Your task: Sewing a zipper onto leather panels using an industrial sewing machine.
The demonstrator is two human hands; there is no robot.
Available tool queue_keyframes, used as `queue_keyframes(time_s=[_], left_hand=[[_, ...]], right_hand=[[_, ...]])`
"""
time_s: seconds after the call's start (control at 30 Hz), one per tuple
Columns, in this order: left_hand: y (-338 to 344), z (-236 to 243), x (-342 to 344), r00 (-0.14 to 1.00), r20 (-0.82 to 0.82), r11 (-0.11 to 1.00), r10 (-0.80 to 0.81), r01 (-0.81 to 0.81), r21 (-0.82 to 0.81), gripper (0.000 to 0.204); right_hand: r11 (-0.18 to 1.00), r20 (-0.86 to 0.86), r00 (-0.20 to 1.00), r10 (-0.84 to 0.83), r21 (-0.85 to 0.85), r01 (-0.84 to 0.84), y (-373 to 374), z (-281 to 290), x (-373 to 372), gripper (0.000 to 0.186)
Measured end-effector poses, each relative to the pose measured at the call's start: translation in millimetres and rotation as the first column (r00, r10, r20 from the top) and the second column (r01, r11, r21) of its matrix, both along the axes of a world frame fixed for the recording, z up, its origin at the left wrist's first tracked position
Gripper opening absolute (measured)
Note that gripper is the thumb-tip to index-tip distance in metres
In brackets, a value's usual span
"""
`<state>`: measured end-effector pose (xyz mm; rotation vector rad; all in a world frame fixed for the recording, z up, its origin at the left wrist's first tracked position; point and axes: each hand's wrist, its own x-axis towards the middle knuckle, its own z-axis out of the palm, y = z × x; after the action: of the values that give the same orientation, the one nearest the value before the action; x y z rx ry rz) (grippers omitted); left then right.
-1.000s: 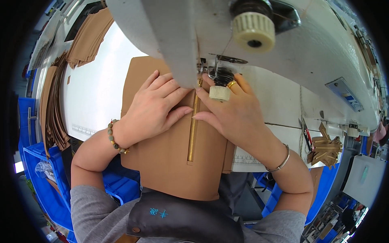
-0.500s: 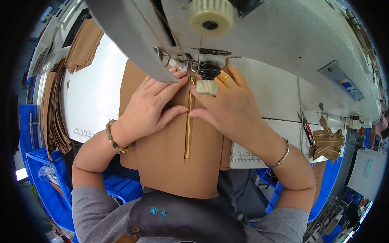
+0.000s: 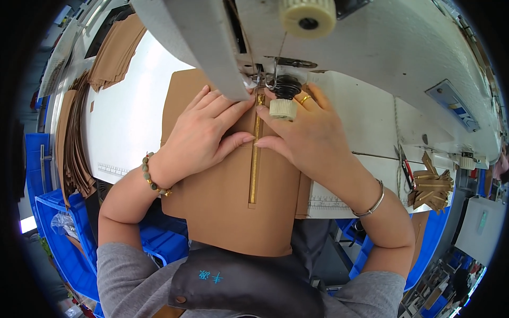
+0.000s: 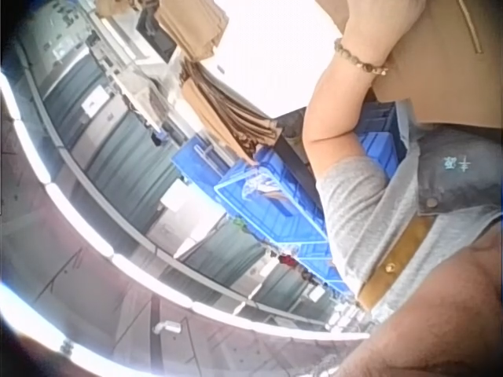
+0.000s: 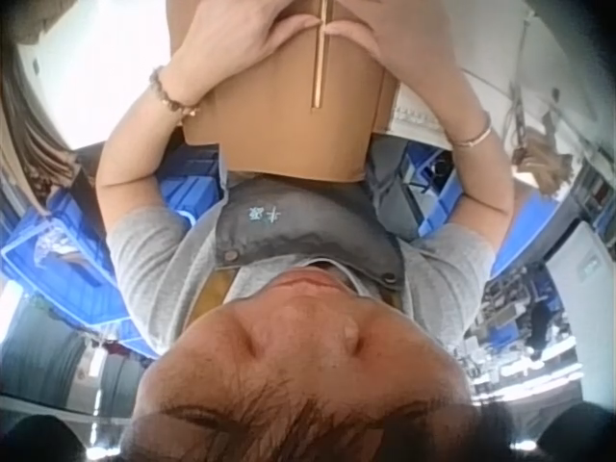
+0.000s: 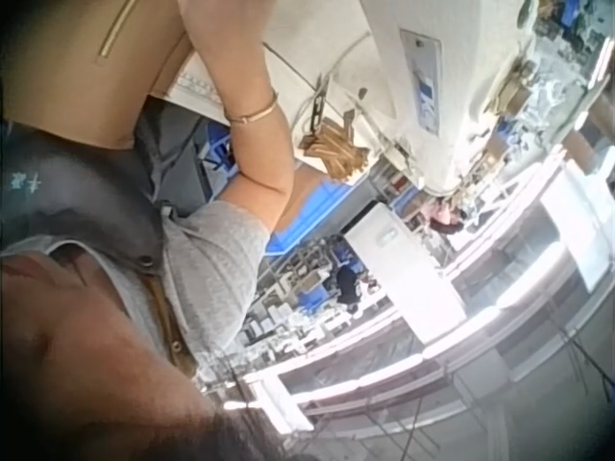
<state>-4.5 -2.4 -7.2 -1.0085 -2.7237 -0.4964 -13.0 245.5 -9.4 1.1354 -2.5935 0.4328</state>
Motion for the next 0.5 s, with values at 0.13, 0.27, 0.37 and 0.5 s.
queue_keyframes(time_s=[0.13,0.27,0.37,0.5], left_hand=[[0,0,0,1.0,0.01,1.0,0.003,-0.002,-0.006,0.057],[0,0,0,1.0,0.003,1.0,0.005,-0.005,-0.008,0.056],[1,0,0,1.0,-0.002,1.0,0.001,-0.001,-0.015,0.056],[0,0,-1,1.0,0.0,1.0,-0.003,0.003,-0.024,0.056]], right_hand=[[0.999,0.028,1.0,0.008,-0.033,-0.007,1,-2,-2,0.054],[0.994,0.097,0.993,0.06,-0.093,-0.051,4,-7,-12,0.057],[0.987,0.131,0.989,0.073,-0.152,-0.053,5,-9,-15,0.06],[0.995,0.166,0.986,0.026,-0.097,-0.009,6,-8,-16,0.06]])
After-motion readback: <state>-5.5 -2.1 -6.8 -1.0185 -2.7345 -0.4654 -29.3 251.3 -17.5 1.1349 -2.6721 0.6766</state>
